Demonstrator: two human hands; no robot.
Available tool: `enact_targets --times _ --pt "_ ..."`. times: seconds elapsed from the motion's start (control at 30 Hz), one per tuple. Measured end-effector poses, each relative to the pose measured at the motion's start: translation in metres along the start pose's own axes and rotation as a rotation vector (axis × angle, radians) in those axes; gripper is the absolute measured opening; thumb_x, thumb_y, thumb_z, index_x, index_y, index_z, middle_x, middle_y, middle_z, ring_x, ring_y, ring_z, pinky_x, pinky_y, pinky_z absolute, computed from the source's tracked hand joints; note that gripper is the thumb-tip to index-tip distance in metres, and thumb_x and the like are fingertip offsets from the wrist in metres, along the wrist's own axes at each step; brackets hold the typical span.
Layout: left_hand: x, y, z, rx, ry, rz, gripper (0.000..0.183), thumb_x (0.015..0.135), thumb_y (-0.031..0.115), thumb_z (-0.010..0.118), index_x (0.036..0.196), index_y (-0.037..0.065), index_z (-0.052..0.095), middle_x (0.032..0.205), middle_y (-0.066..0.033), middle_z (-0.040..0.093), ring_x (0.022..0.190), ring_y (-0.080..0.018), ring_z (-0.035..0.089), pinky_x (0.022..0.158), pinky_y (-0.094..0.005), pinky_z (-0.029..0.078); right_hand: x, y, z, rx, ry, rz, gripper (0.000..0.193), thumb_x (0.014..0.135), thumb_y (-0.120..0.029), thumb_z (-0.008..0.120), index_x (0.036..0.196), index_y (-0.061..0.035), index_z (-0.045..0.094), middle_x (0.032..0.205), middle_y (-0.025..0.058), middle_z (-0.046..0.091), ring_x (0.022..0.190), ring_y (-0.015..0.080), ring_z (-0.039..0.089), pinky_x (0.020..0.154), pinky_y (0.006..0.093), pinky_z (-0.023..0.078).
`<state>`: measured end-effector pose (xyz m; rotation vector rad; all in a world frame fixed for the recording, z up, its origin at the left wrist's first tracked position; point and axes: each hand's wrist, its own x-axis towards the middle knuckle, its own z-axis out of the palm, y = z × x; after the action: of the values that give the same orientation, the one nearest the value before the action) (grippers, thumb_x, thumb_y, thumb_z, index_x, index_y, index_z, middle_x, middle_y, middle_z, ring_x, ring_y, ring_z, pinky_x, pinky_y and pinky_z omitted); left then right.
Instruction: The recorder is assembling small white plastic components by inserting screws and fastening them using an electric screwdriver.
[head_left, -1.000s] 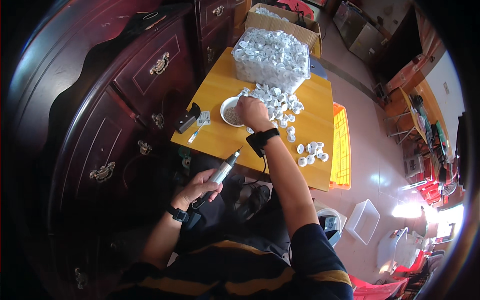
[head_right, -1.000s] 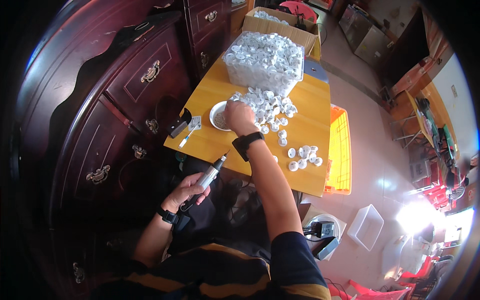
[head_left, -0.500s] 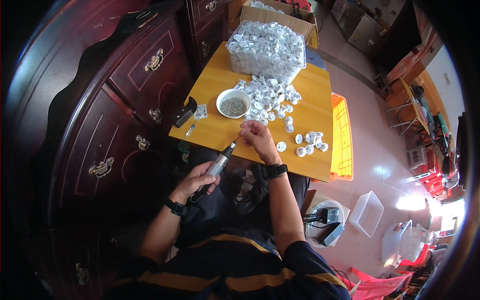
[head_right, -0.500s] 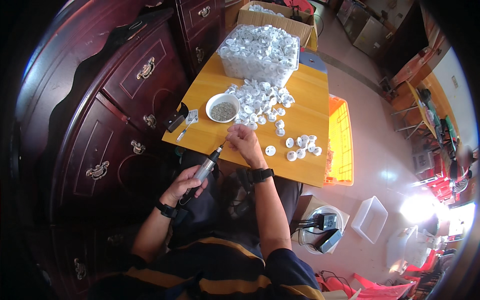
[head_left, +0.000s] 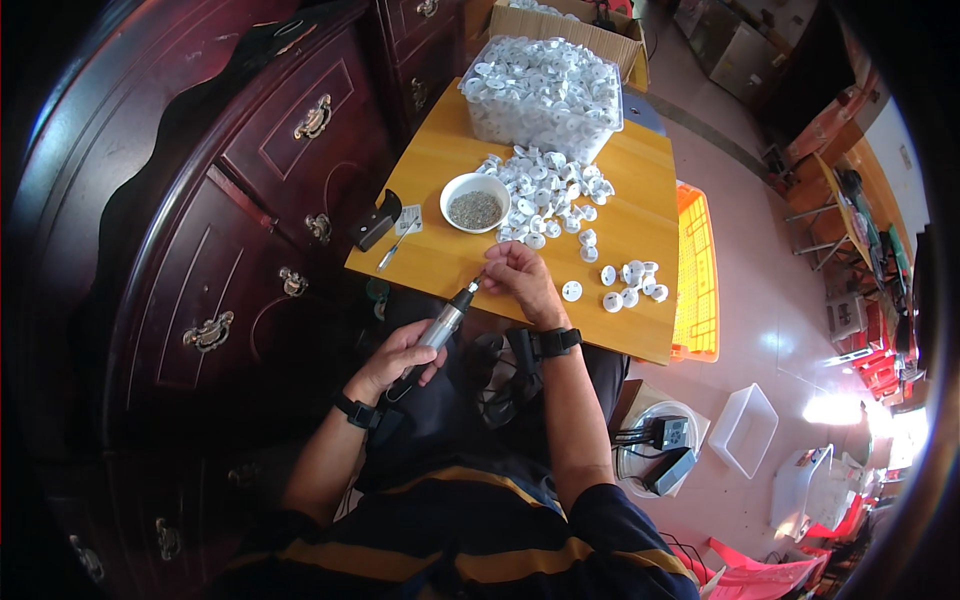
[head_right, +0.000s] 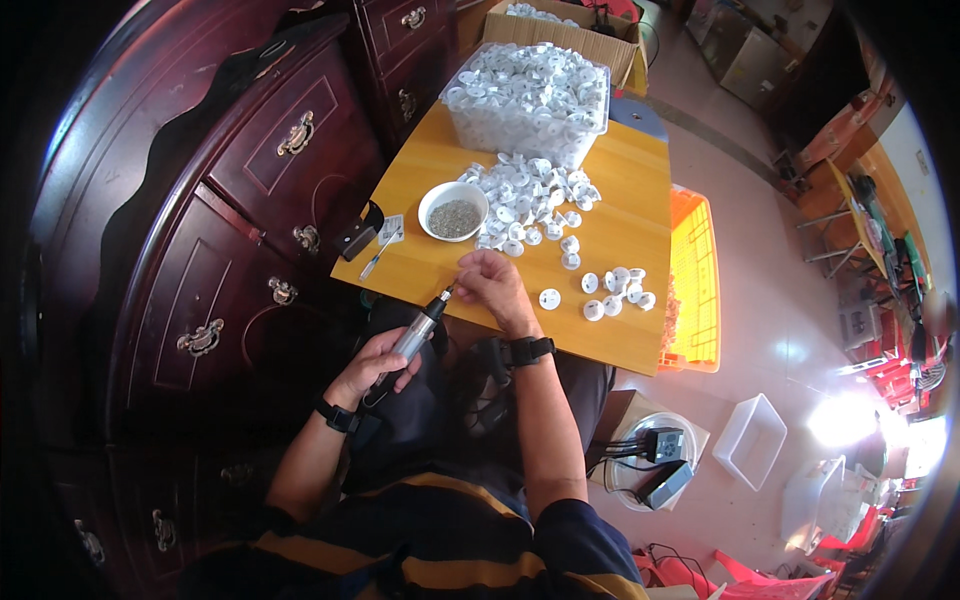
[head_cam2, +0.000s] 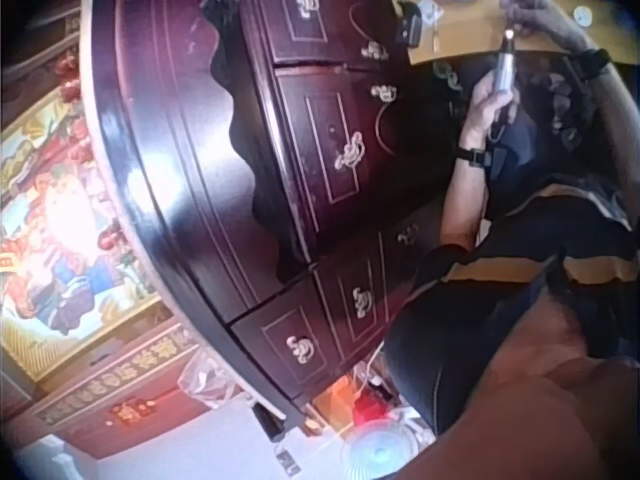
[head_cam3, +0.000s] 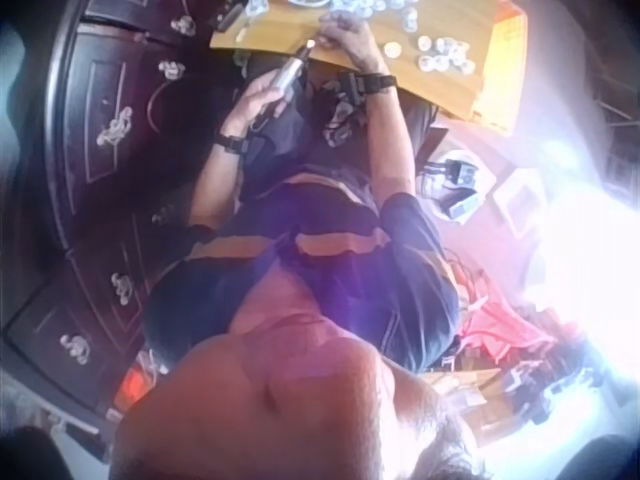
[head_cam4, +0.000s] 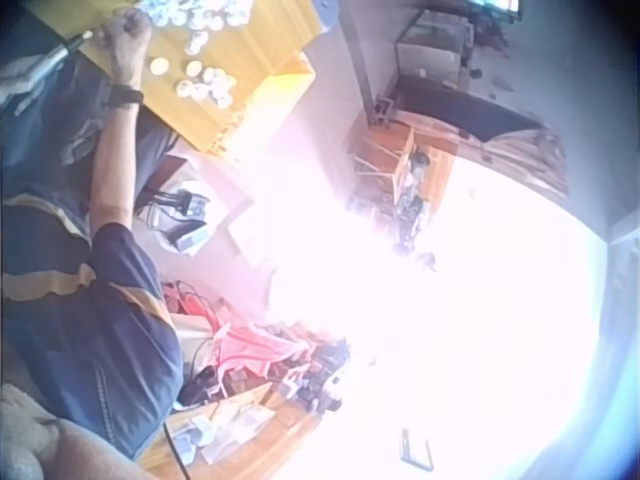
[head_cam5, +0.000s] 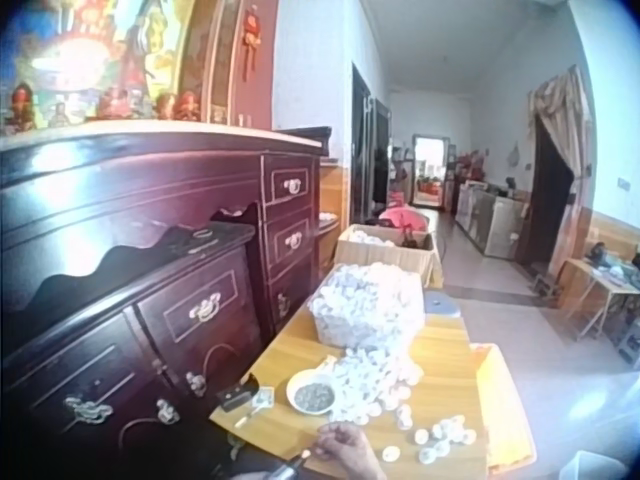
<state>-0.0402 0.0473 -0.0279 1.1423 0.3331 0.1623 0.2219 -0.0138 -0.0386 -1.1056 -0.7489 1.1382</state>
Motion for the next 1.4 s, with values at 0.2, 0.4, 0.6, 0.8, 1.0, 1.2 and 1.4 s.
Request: enact_targets --times 0.2,0.4,0.6,0.8,1.0,1.2,1.4 --pt "-0.001 -0.002 0.000 -0.001 -0.004 0.003 0.054 0.088 0.034 0.068 0.125 0.000 0.049 0.083 -0.0047 0.059 0.062 -0.0112 0.055 0.055 -0.0231 0.045 -0.001 0.000 0.000 0.001 -0.012 0.008 0.017 0.094 -0.006 0.064 0.110 -0.0015 0.059 0.089 0.0048 0.068 0.073 0.0096 0.065 0.066 0.0209 0.055" --pt "0.003 -0.002 -0.005 -0.032 -0.015 0.013 0.042 0.089 0.032 0.068 0.117 0.004 0.052 0.083 -0.0040 0.059 0.061 -0.0108 0.056 0.053 -0.0228 0.046 0.002 -0.001 -0.002 0.067 -0.003 0.026 0.015 0.094 -0.006 0.065 0.109 -0.0058 0.060 0.090 0.0025 0.069 0.075 0.0092 0.066 0.067 0.0214 0.054" --pt "0.005 -0.001 -0.003 -0.022 -0.021 0.030 0.066 0.086 0.043 0.069 0.132 -0.001 0.049 0.077 -0.0039 0.057 0.056 -0.0087 0.052 0.052 -0.0216 0.044 0.005 -0.002 -0.008 0.045 -0.073 -0.022 0.020 0.094 -0.004 0.065 0.112 -0.0018 0.058 0.089 0.0058 0.069 0.079 0.0117 0.067 0.071 0.0229 0.055" --pt "-0.001 -0.003 -0.006 -0.041 0.011 0.049 0.067 0.087 0.041 0.067 0.134 -0.002 0.048 0.076 -0.0041 0.057 0.055 -0.0084 0.052 0.052 -0.0213 0.044 -0.001 -0.018 0.009 -0.105 0.013 0.013 0.022 0.094 -0.013 0.068 0.112 -0.0031 0.060 0.089 0.0054 0.069 0.079 0.0124 0.067 0.071 0.0236 0.055" --pt "-0.002 -0.007 -0.009 -0.051 0.009 0.073 0.068 0.086 0.041 0.066 0.134 -0.003 0.047 0.077 -0.0044 0.057 0.055 -0.0086 0.052 0.052 -0.0216 0.044 0.003 -0.015 -0.022 -0.465 0.526 -0.183 0.024 0.088 -0.019 0.074 0.103 -0.0034 0.065 0.088 0.0054 0.067 0.069 0.0131 0.066 0.062 0.0264 0.053" --pt "-0.005 -0.002 -0.009 -0.049 0.022 0.088 0.072 0.085 0.042 0.067 0.135 -0.005 0.046 0.077 -0.0053 0.057 0.056 -0.0093 0.052 0.052 -0.0221 0.044 0.012 -0.014 -0.031 -1.088 0.683 -0.424 0.029 0.077 -0.020 0.078 0.100 -0.0060 0.067 0.089 0.0124 0.065 0.081 0.0266 0.065 0.072 0.0392 0.052" --pt "-0.017 0.001 -0.014 -0.020 0.058 0.108 0.072 0.086 0.042 0.066 0.136 -0.006 0.046 0.077 -0.0057 0.057 0.056 -0.0096 0.053 0.052 -0.0223 0.045 0.021 -0.009 -0.037 -1.202 0.618 -0.384 0.024 0.079 -0.021 0.076 0.097 -0.0090 0.066 0.094 0.0135 0.065 0.091 0.0314 0.064 0.077 0.0428 0.051"
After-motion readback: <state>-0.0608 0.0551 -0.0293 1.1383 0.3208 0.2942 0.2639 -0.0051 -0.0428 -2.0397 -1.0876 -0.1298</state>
